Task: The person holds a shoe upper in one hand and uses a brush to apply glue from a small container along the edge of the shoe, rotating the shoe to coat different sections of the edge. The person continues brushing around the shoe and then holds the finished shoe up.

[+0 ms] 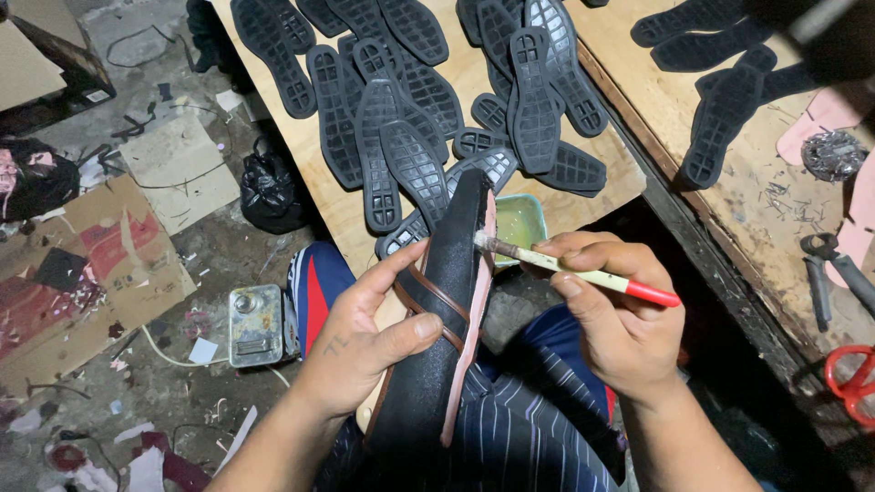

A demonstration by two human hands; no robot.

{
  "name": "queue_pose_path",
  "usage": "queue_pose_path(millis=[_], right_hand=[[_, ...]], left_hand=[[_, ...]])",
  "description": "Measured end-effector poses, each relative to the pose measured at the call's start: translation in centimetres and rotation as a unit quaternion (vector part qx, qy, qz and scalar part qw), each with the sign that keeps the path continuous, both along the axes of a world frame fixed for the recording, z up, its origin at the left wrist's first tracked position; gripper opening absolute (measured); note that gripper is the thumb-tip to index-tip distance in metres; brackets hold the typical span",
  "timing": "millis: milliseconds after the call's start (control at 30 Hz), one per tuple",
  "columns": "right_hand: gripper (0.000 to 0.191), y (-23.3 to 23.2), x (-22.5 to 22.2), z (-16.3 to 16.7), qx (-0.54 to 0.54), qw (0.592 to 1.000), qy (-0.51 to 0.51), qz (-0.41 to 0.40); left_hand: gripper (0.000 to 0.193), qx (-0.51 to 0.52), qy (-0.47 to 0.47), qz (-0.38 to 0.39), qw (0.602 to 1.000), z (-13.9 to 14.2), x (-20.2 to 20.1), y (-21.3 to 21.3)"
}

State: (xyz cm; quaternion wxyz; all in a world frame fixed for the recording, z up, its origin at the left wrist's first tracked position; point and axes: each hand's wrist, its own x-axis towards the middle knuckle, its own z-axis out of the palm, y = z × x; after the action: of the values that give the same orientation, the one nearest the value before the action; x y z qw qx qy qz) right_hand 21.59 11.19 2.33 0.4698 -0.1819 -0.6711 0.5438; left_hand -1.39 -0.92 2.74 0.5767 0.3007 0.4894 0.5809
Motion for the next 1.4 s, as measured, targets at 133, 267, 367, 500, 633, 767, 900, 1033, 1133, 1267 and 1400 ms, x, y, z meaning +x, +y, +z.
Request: queue_pose_path(millis=[133, 267, 367, 500, 633, 767, 900, 1033, 1133, 1267, 1400], right_hand=[[0.021, -0.2, 0.1, 0.0, 0.017, 1.000, -0.026, -0.006], [0.020, -0.2, 0.1, 0.1, 0.031, 0.999, -0.039, -0.005], [0.019, -0.4, 0.2, 0.1, 0.029, 0.998, -0.047, -0.004], [0.018, -0.6, 0.3, -0.1, 0.025, 0.998, -0.049, -0.001], [0.019, -0.7, 0.3, -0.3, 0.034, 0.998, -0.055, -0.004], [0.020, -0.9, 0.3, -0.5, 0.045, 0.997, -0.062, -0.005], [0.020, -1.3, 0.3, -0.5, 0.033, 0.998, -0.052, 0.005], [0.020, -1.6, 0.3, -0.6, 0.033, 0.998, -0.061, 0.004], [0.021, -1.9, 0.5, -0.6, 0.036, 0.997, -0.071, 0.004], [0.020, -2.3, 1.0, -0.5, 0.031, 0.996, -0.073, 0.027], [0.020, -2.3, 0.9, -0.6, -0.026, 0.998, -0.040, 0.046]], left_hand=[[0.077, -0.003, 0.004, 0.004, 1.000, 0.1, 0.1, 0.1], [0.078, -0.014, -0.013, 0.004, 1.000, 0.0, 0.0, 0.2], [0.077, -0.029, -0.022, 0.008, 0.999, -0.3, 0.0, 0.2], [0.073, -0.009, -0.042, 0.010, 0.999, -0.7, 0.1, 0.3], [0.073, -0.007, -0.073, 0.014, 0.997, -1.1, 0.1, 0.2], [0.075, -0.002, -0.071, 0.019, 0.997, -1.5, 0.1, 0.3], [0.077, 0.002, -0.109, 0.020, 0.994, -1.5, 0.1, 0.2], [0.076, 0.013, -0.123, 0.016, 0.992, -1.4, 0.1, 0.1], [0.075, 0.021, -0.104, 0.027, 0.994, -1.3, 0.2, 0.3], [0.074, 0.023, -0.091, 0.032, 0.995, -1.1, 0.1, 0.3], [0.075, 0.010, -0.088, 0.035, 0.995, -1.2, 0.0, 0.2]])
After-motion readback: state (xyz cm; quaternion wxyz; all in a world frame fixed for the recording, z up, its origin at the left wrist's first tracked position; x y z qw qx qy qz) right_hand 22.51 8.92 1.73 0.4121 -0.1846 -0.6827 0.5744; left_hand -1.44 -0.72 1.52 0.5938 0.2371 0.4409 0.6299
